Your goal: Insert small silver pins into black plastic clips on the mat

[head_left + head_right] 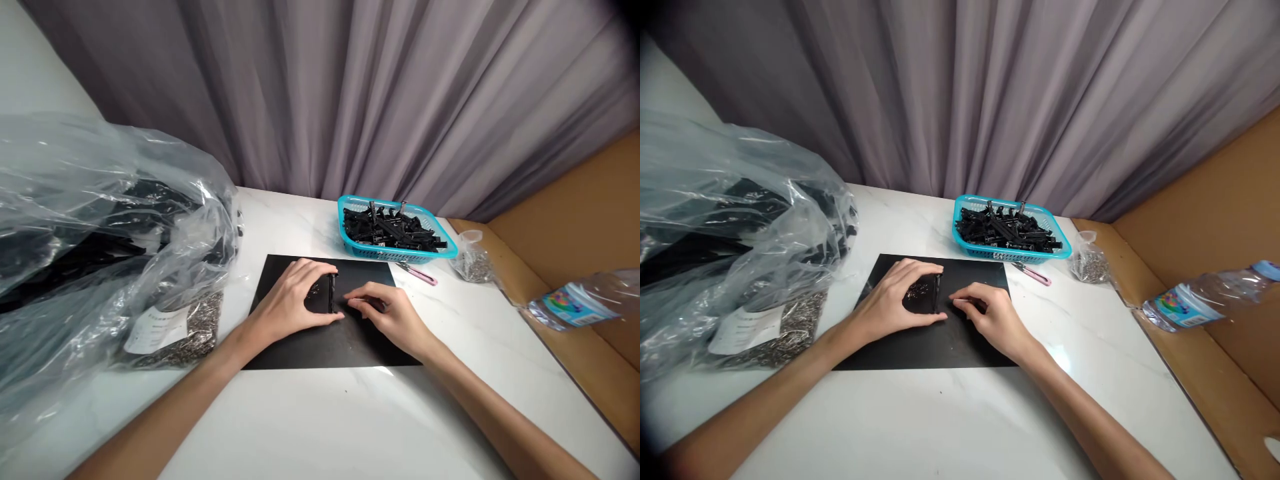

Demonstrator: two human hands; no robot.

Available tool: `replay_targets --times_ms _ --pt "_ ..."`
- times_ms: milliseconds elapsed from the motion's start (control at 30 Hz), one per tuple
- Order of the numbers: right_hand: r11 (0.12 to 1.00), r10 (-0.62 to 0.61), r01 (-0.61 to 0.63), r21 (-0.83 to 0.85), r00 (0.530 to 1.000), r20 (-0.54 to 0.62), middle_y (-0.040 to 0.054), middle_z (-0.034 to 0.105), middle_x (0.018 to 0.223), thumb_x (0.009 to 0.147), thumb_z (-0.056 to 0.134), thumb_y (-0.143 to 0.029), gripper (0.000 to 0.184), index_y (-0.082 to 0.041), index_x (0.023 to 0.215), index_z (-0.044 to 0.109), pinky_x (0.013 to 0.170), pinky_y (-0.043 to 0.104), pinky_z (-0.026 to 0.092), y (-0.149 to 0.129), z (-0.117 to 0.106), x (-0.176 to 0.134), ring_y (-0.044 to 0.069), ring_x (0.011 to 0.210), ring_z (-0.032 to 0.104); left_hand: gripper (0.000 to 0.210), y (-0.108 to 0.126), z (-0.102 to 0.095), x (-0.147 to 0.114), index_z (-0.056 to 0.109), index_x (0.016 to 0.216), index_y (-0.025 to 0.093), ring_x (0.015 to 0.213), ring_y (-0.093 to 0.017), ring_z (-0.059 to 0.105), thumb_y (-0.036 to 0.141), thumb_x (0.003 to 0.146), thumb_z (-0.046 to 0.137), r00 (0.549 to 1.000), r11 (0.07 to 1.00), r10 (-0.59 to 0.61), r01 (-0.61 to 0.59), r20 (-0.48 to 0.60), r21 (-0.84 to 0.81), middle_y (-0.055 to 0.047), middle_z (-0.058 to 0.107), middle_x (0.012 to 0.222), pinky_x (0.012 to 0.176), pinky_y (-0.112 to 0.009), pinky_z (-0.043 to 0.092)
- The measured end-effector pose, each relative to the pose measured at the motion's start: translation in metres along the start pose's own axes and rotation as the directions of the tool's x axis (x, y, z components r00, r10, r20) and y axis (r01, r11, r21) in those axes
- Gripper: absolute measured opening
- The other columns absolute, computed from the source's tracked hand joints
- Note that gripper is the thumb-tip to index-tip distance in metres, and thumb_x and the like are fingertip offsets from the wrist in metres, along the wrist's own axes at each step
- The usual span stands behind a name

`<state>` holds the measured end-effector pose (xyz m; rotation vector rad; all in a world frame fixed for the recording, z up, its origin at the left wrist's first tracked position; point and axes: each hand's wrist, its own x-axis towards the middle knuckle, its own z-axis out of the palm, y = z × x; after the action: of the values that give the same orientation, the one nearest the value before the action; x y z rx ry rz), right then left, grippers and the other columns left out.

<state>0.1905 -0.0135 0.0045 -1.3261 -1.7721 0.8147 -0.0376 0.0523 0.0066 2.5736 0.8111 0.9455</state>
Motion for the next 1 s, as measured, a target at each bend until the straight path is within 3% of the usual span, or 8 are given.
replay_targets --times_ms 100,233,400,567,733,867,1000 --pt "0.993 0.058 -0.063 0.101 0.997 0.056 0.0032 0.074 0.087 0.097 0.063 -0.036 0.018 -0.021 0.098 0.073 0.065 0.03 0.05 -0.001 -0.002 -0.001 0.016 0.067 0.065 0.057 0.005 0.001 0.0 0.056 0.129 0.022 0.115 -0.028 0.061 0.047 0.083 0.079 0.997 0.994 0.077 -0.077 0.008 0.071 -0.008 0.068 0.122 0.103 -0.042 0.046" --pt "0.966 0.078 -0.099 0.237 0.992 0.1 0.0059 0.076 0.097 0.098 0.061 -0.04 0.02 -0.02 0.098 0.063 0.066 0.03 0.052 -0.002 -0.006 -0.003 0.013 0.062 0.063 0.056 0.005 0.003 -0.001 0.057 0.126 0.02 0.106 -0.027 0.064 0.048 0.083 0.079 0.988 0.983 0.14 -0.132 -0.059 0.128 -0.008 0.07 0.113 0.097 -0.041 0.048" --pt "0.959 0.074 -0.103 0.262 0.99 0.119 0.0067 0.075 0.097 0.101 0.058 -0.038 0.018 -0.02 0.097 0.056 0.063 0.028 0.05 -0.005 -0.008 -0.005 0.011 0.059 0.061 0.058 0.005 0.005 -0.001 0.055 0.127 0.018 0.103 -0.026 0.064 0.044 0.082 0.081 0.97 0.961 0.232 -0.216 -0.077 0.172 -0.009 0.07 0.11 0.094 -0.041 0.049" --pt "0.961 0.033 -0.081 0.263 0.983 0.183 0.0041 0.074 0.094 0.101 0.057 -0.033 0.015 -0.02 0.109 0.061 0.063 0.027 0.05 -0.007 -0.01 -0.007 0.01 0.059 0.06 0.06 0.005 0.005 0.0 0.055 0.127 0.018 0.101 -0.026 0.065 0.042 0.08 0.083 0.968 0.96 0.235 -0.218 -0.086 0.175 -0.008 0.071 0.11 0.091 -0.04 0.049" --pt "0.956 0.028 -0.09 0.279 0.976 0.217 0.0037 0.075 0.097 0.102 0.058 -0.036 0.017 -0.02 0.103 0.063 0.067 0.027 0.052 -0.009 -0.012 -0.008 0.01 0.06 0.062 0.061 0.006 0.005 0.0 0.055 0.128 0.018 0.099 -0.025 0.065 0.044 0.08 0.083 0.967 0.959 0.239 -0.22 -0.091 0.177 -0.008 0.071 0.109 0.09 -0.04 0.048" --pt "0.989 -0.001 -0.019 0.149 0.991 0.135 0.0026 0.072 0.092 0.099 0.063 -0.037 0.018 -0.021 0.098 0.07 0.065 0.025 0.048 -0.009 -0.013 -0.007 0.012 0.071 0.06 0.059 0.007 0.005 0.0 0.055 0.127 0.018 0.099 -0.026 0.066 0.046 0.082 0.081 0.961 0.953 0.258 -0.235 -0.104 0.191 -0.008 0.071 0.109 0.09 -0.04 0.049" --pt "0.96 0.075 -0.117 0.256 0.983 0.17 0.0017 0.069 0.085 0.093 0.07 -0.041 0.022 -0.019 0.093 0.071 0.063 0.025 0.046 -0.007 -0.013 -0.006 0.012 0.07 0.058 0.059 0.007 0.005 0.0 0.056 0.127 0.018 0.1 -0.026 0.066 0.046 0.082 0.081 0.962 0.953 0.251 -0.226 -0.11 0.202 -0.009 0.071 0.109 0.091 -0.04 0.049"
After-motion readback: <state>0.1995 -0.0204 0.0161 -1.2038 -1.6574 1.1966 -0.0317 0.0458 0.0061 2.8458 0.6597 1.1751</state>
